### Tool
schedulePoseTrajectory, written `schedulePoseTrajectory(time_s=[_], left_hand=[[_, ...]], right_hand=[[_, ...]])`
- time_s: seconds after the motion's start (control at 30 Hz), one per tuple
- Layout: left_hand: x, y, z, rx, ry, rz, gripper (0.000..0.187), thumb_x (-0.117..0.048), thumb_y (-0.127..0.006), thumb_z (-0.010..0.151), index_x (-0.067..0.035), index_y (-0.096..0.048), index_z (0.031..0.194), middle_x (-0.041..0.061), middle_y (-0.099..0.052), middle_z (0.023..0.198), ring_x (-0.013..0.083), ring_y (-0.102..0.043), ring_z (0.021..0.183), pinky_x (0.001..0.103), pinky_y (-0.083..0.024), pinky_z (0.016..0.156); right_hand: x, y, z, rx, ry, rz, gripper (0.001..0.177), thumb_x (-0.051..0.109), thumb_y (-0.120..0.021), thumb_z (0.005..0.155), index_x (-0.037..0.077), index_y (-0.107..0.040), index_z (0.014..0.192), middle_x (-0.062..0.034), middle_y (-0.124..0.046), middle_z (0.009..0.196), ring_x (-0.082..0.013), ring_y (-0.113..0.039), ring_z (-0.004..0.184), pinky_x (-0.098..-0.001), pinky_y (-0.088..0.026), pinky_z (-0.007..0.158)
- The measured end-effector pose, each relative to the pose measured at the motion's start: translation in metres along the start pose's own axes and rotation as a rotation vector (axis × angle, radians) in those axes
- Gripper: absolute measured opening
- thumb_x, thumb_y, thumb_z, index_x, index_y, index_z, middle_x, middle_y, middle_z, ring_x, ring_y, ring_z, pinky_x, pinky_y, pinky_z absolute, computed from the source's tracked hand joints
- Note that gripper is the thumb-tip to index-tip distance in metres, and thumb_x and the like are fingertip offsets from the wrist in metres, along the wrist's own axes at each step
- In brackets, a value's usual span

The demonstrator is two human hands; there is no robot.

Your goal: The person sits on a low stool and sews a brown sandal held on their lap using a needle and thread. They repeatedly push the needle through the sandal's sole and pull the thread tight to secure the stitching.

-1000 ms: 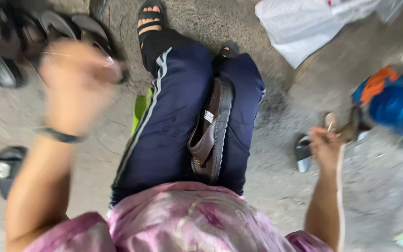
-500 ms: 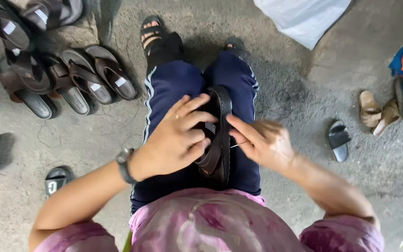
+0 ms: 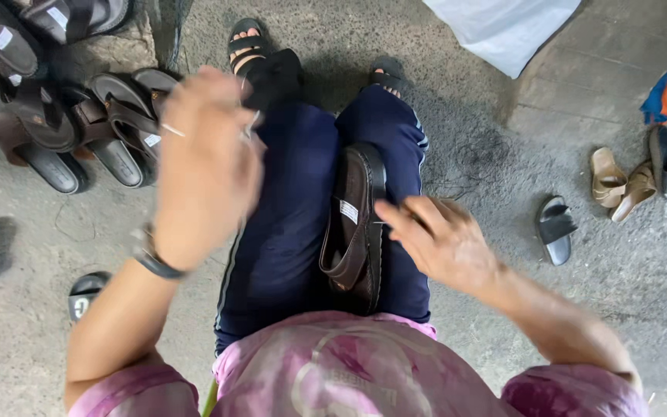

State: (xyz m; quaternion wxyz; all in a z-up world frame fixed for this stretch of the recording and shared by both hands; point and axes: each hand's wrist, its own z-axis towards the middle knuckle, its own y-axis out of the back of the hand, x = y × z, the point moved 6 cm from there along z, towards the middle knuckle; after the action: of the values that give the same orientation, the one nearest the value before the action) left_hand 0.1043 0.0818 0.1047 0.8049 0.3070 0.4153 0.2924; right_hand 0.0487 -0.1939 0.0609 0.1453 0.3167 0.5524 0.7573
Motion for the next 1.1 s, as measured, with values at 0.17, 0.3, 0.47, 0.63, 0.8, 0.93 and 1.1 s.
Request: schedulePoseTrajectory(time_s=[0.17, 0.3, 0.47, 0.63, 0.8, 0.93, 1.1], left_hand=[[-0.074, -0.076, -0.049, 0.113, -0.201, 0.028, 0.045, -0.011, -0.070, 0.089, 0.000, -0.058, 0.131, 0.019, -0.066, 0.116, 0.0329, -0.067, 0.110, 0.048, -0.044, 0.109], [-0.076, -0.095, -0.057, 0.055, -0.192, -0.283, 0.049, -0.013, -0.063, 0.094, 0.009, -0.053, 0.137, 0.021, -0.068, 0.116, 0.0318, -0.071, 0.102, 0.050, -0.045, 0.111], [-0.084, -0.111, -0.063, 0.071, -0.177, -0.221, 0.075, -0.027, -0.079, 0.080, 0.008, -0.051, 0.139, 0.022, -0.068, 0.118, 0.0341, -0.072, 0.097, 0.046, -0.050, 0.107], [-0.067, -0.104, -0.068, 0.050, -0.072, -0.104, 0.087, -0.041, -0.082, 0.074, 0.006, -0.049, 0.140, 0.016, -0.064, 0.103, 0.0307, -0.067, 0.084, 0.043, -0.057, 0.074], [-0.065, -0.072, -0.058, 0.231, 0.376, -1.299, 0.014, -0.013, -0.064, 0.098, -0.004, -0.074, 0.094, 0.015, -0.065, 0.126, 0.0158, -0.067, 0.092, 0.026, -0.059, 0.067], [-0.055, -0.117, -0.077, 0.288, 0.472, -1.422, 0.019, -0.003, -0.058, 0.099, -0.006, -0.072, 0.111, 0.013, -0.065, 0.098, 0.0175, -0.071, 0.076, 0.021, -0.052, 0.054], [-0.052, -0.145, -0.091, 0.527, 0.583, -0.986, 0.037, -0.005, -0.072, 0.089, -0.013, -0.045, 0.113, 0.007, -0.072, 0.080, 0.0198, -0.072, 0.059, 0.030, -0.055, 0.054]], right_hand=[[0.018, 0.008, 0.000, 0.039, -0.072, -0.107, 0.036, 0.013, -0.054, 0.097, 0.022, -0.070, 0.128, -0.0020, -0.059, 0.104, -0.0178, -0.068, 0.078, -0.0312, -0.056, 0.065], [0.026, 0.016, 0.008, 0.033, -0.084, -0.323, 0.034, 0.011, -0.051, 0.098, 0.025, -0.072, 0.122, 0.0001, -0.058, 0.099, -0.0131, -0.063, 0.069, -0.0267, -0.053, 0.058], [0.030, -0.019, -0.010, 0.073, -0.056, -0.492, 0.037, 0.013, -0.054, 0.085, 0.022, -0.067, 0.119, 0.0010, -0.056, 0.086, -0.0175, -0.063, 0.069, -0.0290, -0.054, 0.055], [0.020, -0.032, -0.010, -0.019, -0.088, -0.428, 0.022, 0.018, -0.053, 0.092, 0.017, -0.063, 0.112, -0.0022, -0.062, 0.092, -0.0198, -0.068, 0.068, -0.0314, -0.056, 0.054], [0.016, -0.028, -0.001, -0.049, -0.053, -0.216, 0.016, 0.015, -0.054, 0.096, 0.012, -0.064, 0.107, -0.0030, -0.061, 0.088, -0.0240, -0.067, 0.061, -0.0338, -0.055, 0.048], [0.003, -0.049, -0.016, -0.085, -0.077, -0.113, 0.016, 0.020, -0.057, 0.096, 0.010, -0.062, 0.107, -0.0060, -0.062, 0.081, -0.0276, -0.068, 0.060, -0.0358, -0.054, 0.046], [0.015, -0.012, 0.006, -0.231, 0.001, -0.058, 0.022, 0.014, -0.073, 0.088, 0.007, -0.072, 0.108, -0.0093, -0.069, 0.098, -0.0263, -0.072, 0.078, -0.0306, -0.058, 0.062]])
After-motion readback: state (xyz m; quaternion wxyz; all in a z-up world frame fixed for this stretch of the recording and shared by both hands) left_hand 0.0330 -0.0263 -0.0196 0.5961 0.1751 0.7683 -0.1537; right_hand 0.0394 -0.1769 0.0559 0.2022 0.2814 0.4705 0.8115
